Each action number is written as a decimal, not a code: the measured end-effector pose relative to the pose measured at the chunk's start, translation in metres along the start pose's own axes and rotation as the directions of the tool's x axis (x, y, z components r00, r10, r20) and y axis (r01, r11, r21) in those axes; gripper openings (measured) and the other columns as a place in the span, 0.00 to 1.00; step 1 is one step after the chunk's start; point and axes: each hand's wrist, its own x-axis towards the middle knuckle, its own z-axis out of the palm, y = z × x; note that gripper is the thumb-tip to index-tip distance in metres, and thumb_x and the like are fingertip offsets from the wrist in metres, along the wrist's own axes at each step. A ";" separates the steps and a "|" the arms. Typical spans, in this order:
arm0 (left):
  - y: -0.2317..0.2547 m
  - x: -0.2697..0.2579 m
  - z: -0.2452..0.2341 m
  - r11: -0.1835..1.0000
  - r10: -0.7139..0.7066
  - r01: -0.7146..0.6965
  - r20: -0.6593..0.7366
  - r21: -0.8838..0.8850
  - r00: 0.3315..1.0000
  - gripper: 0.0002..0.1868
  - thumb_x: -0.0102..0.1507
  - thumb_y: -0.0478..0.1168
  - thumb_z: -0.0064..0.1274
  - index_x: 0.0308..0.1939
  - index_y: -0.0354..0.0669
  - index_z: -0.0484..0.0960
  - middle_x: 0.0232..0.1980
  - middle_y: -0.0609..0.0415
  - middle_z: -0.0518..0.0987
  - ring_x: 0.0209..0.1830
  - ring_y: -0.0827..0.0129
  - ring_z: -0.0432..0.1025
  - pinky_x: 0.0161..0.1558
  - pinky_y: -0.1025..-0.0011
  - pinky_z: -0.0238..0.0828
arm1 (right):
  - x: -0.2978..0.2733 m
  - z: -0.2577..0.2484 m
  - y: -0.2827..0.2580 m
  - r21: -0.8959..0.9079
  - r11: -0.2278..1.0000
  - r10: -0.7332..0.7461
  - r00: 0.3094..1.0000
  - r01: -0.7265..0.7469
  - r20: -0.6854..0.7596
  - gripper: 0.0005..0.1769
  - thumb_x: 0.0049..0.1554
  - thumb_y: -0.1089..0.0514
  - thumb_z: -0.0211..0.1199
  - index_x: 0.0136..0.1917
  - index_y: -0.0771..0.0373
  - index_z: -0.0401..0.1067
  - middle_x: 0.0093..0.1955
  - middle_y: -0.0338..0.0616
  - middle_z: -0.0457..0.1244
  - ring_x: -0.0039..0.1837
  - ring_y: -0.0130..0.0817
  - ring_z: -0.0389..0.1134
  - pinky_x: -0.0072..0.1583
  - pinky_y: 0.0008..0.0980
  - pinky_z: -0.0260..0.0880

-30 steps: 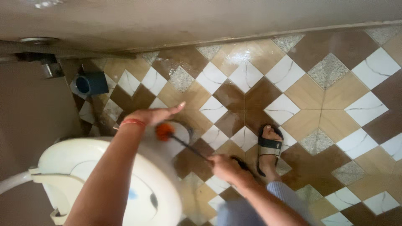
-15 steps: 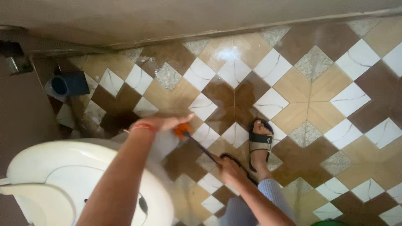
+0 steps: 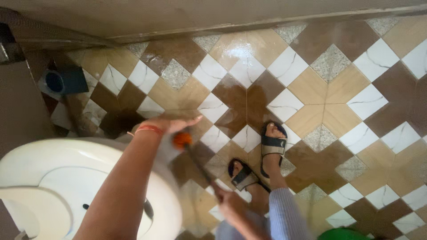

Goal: The person scrubs the toilet bowl and seat using a long-handled brush. They lift the seat to clean underneath and continue scrubbing the interior surfaces.

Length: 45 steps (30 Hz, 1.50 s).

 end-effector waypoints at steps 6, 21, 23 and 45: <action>0.008 -0.017 -0.002 0.994 -0.073 0.075 0.029 -0.080 0.997 0.53 0.53 0.83 0.34 0.78 0.68 0.62 0.82 0.51 0.57 0.82 0.52 0.53 0.78 0.46 0.48 | -0.001 0.035 -0.057 0.414 0.907 0.120 0.989 -0.075 -0.083 0.19 0.67 0.53 0.51 0.68 0.56 0.72 0.45 0.52 0.72 0.37 0.33 0.67 0.38 0.37 0.68; -0.002 -0.057 -0.040 0.987 -0.158 0.158 0.024 0.028 0.987 0.52 0.54 0.83 0.22 0.80 0.74 0.51 0.85 0.55 0.43 0.86 0.55 0.33 0.78 0.35 0.33 | 0.066 -0.060 -0.131 -0.064 0.998 0.022 1.000 -0.023 -0.010 0.20 0.70 0.53 0.42 0.60 0.66 0.71 0.60 0.60 0.67 0.61 0.49 0.71 0.61 0.47 0.72; -0.008 -0.058 -0.051 0.988 -0.152 0.151 0.012 0.035 0.988 0.54 0.54 0.84 0.22 0.81 0.70 0.52 0.85 0.53 0.45 0.86 0.54 0.36 0.78 0.37 0.35 | 0.079 -0.069 -0.115 -0.222 0.975 -0.026 0.999 0.018 -0.031 0.18 0.64 0.54 0.48 0.57 0.67 0.73 0.60 0.60 0.67 0.62 0.51 0.69 0.62 0.47 0.71; -0.056 -0.080 -0.097 0.995 -0.092 0.095 -0.088 0.029 0.992 0.56 0.51 0.86 0.14 0.79 0.74 0.56 0.84 0.58 0.50 0.85 0.56 0.43 0.79 0.42 0.42 | 0.211 -0.150 -0.093 -0.628 0.730 -0.241 0.961 0.270 0.133 0.17 0.59 0.59 0.53 0.57 0.60 0.78 0.58 0.54 0.69 0.60 0.50 0.71 0.62 0.47 0.71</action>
